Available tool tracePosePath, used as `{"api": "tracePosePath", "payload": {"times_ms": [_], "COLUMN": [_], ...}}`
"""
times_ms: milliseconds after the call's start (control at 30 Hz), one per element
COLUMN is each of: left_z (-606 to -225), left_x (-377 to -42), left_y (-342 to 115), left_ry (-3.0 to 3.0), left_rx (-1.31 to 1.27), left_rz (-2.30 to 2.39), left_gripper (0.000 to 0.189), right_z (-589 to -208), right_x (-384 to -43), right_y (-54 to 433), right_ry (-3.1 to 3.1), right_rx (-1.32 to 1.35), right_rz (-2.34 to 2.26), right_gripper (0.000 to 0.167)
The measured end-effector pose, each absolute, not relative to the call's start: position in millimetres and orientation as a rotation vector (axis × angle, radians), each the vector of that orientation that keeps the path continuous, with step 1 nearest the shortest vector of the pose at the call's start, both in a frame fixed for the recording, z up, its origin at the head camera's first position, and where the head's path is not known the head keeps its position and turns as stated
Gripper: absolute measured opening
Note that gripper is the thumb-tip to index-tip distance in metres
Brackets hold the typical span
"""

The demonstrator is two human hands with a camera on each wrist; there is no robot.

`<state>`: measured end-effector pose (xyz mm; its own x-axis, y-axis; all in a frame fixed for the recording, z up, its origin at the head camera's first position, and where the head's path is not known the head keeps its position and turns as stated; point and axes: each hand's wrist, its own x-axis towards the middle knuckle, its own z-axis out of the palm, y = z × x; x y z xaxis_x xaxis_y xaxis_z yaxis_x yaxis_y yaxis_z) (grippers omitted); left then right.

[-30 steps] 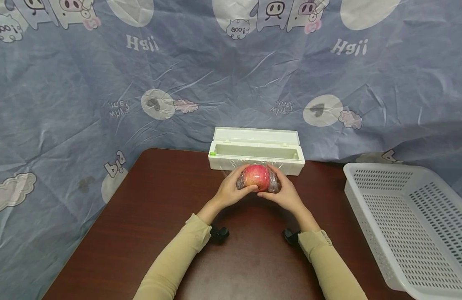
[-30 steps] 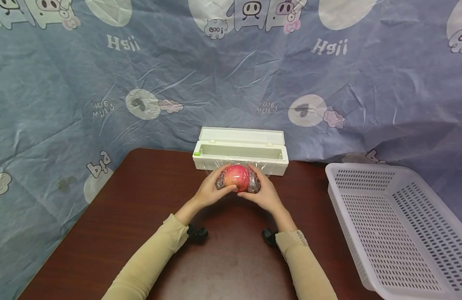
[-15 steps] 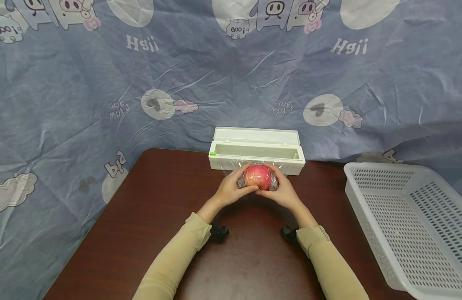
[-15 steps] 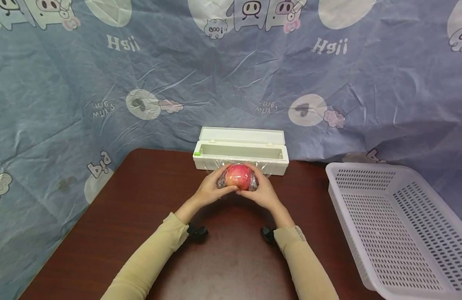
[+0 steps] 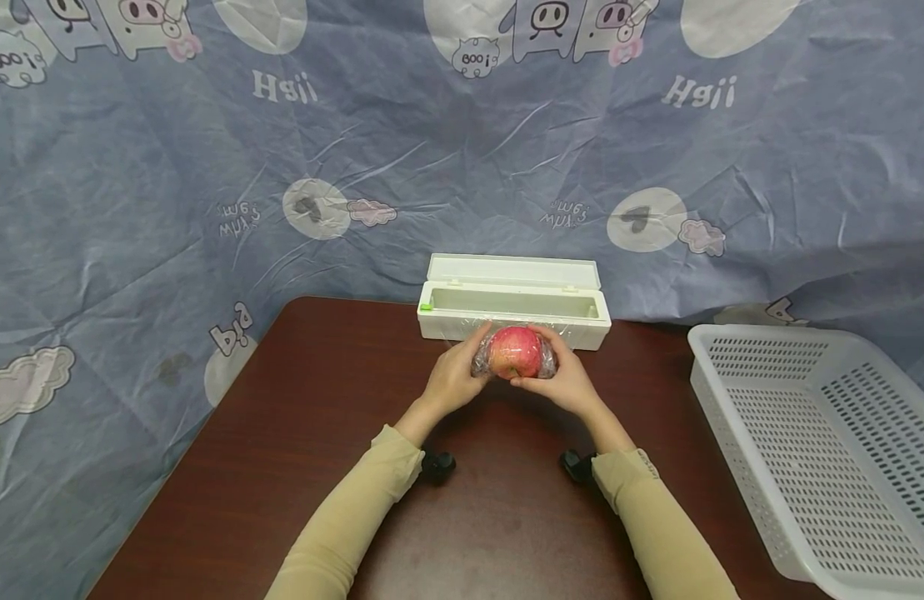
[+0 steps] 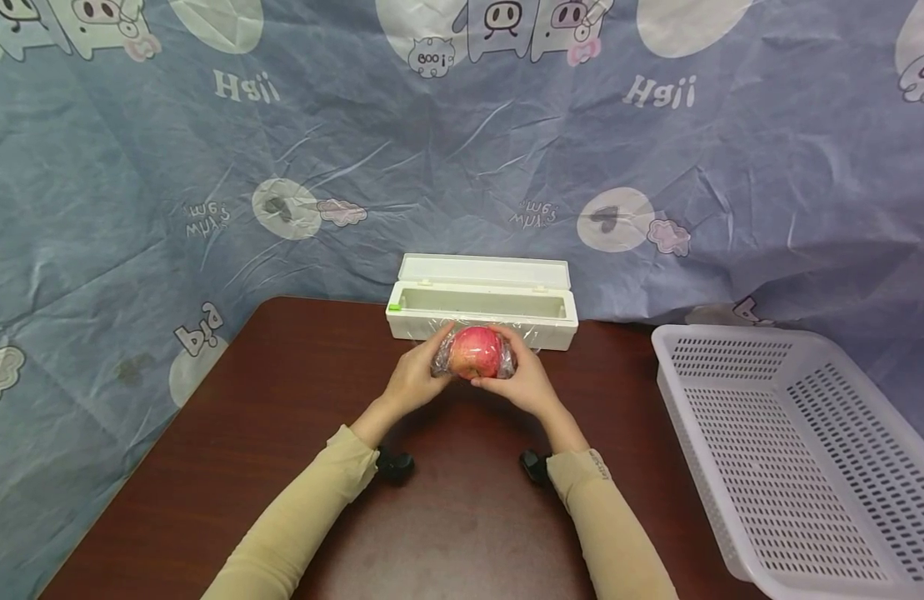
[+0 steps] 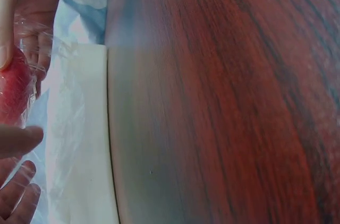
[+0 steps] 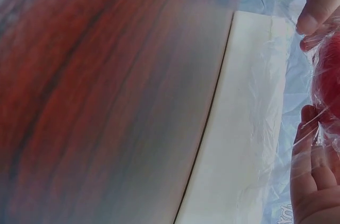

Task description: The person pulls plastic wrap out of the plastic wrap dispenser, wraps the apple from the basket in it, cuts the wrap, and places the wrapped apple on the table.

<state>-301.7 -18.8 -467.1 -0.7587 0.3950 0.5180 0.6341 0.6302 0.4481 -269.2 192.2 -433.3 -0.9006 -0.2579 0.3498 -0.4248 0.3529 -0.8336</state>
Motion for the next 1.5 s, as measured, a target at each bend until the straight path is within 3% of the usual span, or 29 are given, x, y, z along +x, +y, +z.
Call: {"api": "tracePosePath", "payload": {"times_ms": [700, 1233, 1500], "left_z": [-472, -466, -464], "left_x": [-301, -298, -300], "left_y": [-20, -23, -22], "left_ry": [-2.381, -2.284, -2.292], "left_rx": [-0.729, -0.828, -0.94], "left_rz": [-1.074, -1.359, -1.396], "left_gripper": [0.05, 0.055, 0.063], "right_z": [-433, -434, -462], "right_x": [-270, -275, -298], "right_y": [192, 190, 199], "right_ry": [-2.45, -2.484, -2.535], "right_rx": [0.64, 0.65, 0.597], "right_rz": [1.53, 1.488, 1.488], "right_gripper": [0.083, 0.083, 0.088]}}
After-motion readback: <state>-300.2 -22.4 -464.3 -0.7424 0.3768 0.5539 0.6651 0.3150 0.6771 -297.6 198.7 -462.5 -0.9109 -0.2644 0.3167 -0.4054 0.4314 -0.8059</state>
